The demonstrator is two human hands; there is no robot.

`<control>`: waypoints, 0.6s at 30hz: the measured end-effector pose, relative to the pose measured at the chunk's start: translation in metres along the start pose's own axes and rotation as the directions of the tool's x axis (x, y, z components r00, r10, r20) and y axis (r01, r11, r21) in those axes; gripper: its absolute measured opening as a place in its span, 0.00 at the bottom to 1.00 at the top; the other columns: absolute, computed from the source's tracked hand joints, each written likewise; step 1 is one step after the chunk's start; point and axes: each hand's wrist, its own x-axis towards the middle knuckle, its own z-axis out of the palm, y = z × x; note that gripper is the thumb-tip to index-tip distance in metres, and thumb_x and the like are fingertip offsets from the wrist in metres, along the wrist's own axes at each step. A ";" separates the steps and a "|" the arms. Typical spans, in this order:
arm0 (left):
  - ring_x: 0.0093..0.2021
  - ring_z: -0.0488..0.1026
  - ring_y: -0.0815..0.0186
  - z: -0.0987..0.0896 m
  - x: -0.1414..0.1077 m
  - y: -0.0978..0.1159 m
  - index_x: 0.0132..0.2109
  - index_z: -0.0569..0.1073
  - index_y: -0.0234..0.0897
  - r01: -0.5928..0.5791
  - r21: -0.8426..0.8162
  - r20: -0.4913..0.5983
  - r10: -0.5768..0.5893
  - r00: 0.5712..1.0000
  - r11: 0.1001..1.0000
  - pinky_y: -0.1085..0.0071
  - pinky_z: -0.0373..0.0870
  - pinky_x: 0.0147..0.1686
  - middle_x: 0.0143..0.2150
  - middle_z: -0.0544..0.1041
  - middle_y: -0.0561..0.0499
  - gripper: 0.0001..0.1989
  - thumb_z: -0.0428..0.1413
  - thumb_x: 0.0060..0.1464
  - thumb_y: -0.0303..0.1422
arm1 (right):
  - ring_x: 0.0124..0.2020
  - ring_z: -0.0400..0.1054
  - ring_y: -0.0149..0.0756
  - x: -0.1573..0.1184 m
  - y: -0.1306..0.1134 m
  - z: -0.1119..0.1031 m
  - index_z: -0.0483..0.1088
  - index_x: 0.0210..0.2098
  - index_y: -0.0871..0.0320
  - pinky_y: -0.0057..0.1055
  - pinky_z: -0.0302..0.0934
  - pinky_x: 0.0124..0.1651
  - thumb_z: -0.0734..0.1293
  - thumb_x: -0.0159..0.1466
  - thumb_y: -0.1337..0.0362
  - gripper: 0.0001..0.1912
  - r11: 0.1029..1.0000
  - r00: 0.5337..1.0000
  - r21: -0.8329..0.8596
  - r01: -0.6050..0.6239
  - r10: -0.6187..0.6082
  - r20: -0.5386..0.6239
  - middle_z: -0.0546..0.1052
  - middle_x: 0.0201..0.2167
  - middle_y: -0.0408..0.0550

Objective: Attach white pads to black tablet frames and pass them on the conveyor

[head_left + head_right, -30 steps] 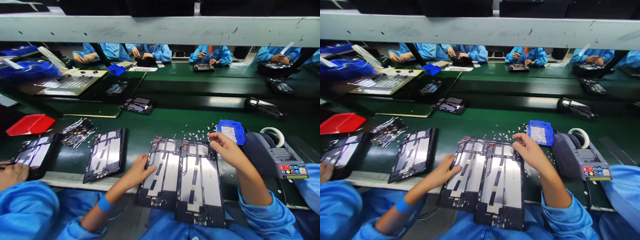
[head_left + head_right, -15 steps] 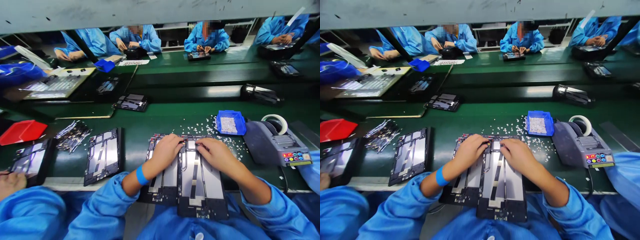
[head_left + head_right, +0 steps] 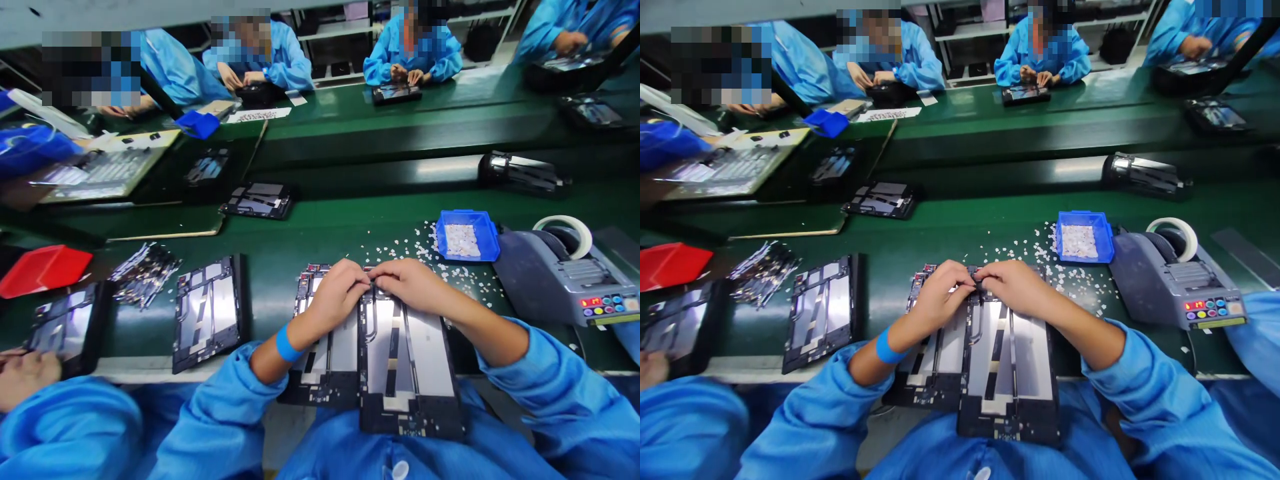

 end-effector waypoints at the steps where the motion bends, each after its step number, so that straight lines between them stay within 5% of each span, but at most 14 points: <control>1: 0.45 0.74 0.61 0.001 -0.002 0.000 0.41 0.76 0.40 -0.012 -0.018 -0.012 0.012 1.000 1.000 0.64 0.72 0.46 0.42 0.77 0.47 0.06 0.55 0.66 0.28 | 0.39 0.76 0.35 0.001 -0.001 0.001 0.80 0.41 0.54 0.30 0.66 0.43 0.64 0.67 0.70 0.12 0.997 0.999 0.074 -0.014 0.011 0.049 0.84 0.39 0.44; 3: 0.43 0.74 0.62 0.004 -0.004 0.001 0.40 0.76 0.40 0.016 -0.044 -0.045 -0.018 0.999 0.999 0.64 0.72 0.45 0.40 0.78 0.48 0.05 0.56 0.65 0.29 | 0.32 0.73 0.32 0.002 -0.002 0.004 0.78 0.37 0.57 0.27 0.62 0.34 0.66 0.65 0.68 0.07 0.983 0.994 0.169 -0.074 0.059 0.091 0.81 0.32 0.42; 6: 0.40 0.75 0.63 0.005 -0.009 0.010 0.42 0.77 0.39 0.207 -0.101 -0.081 -0.215 0.973 0.973 0.66 0.72 0.42 0.39 0.79 0.49 0.05 0.56 0.63 0.30 | 0.28 0.69 0.30 0.000 -0.005 0.008 0.75 0.32 0.58 0.25 0.57 0.30 0.70 0.64 0.65 0.04 0.964 0.987 0.211 -0.160 0.160 0.020 0.77 0.26 0.40; 9: 0.36 0.76 0.65 0.003 -0.013 0.022 0.48 0.79 0.39 0.386 -0.210 0.014 -0.392 0.920 0.898 0.69 0.73 0.38 0.39 0.81 0.50 0.10 0.59 0.59 0.31 | 0.28 0.69 0.30 -0.004 -0.006 0.012 0.76 0.32 0.57 0.25 0.57 0.31 0.70 0.63 0.65 0.04 0.967 0.980 0.184 -0.174 0.188 -0.059 0.78 0.26 0.40; 14: 0.36 0.78 0.64 0.004 -0.009 0.028 0.43 0.81 0.37 0.508 -0.346 0.066 -0.520 0.852 0.788 0.69 0.74 0.38 0.36 0.83 0.50 0.08 0.59 0.57 0.33 | 0.30 0.71 0.32 -0.012 -0.008 0.020 0.76 0.34 0.55 0.28 0.58 0.33 0.70 0.65 0.66 0.03 0.995 0.979 0.015 -0.103 0.104 -0.177 0.80 0.29 0.41; 18: 0.34 0.78 0.64 0.005 -0.008 0.024 0.39 0.80 0.37 0.542 -0.434 0.099 -0.560 0.823 0.720 0.69 0.74 0.35 0.34 0.83 0.50 0.07 0.60 0.56 0.34 | 0.38 0.75 0.40 -0.023 -0.005 0.030 0.77 0.38 0.56 0.35 0.64 0.43 0.68 0.70 0.63 0.05 0.956 0.949 -0.293 -0.002 -0.090 -0.301 0.81 0.36 0.49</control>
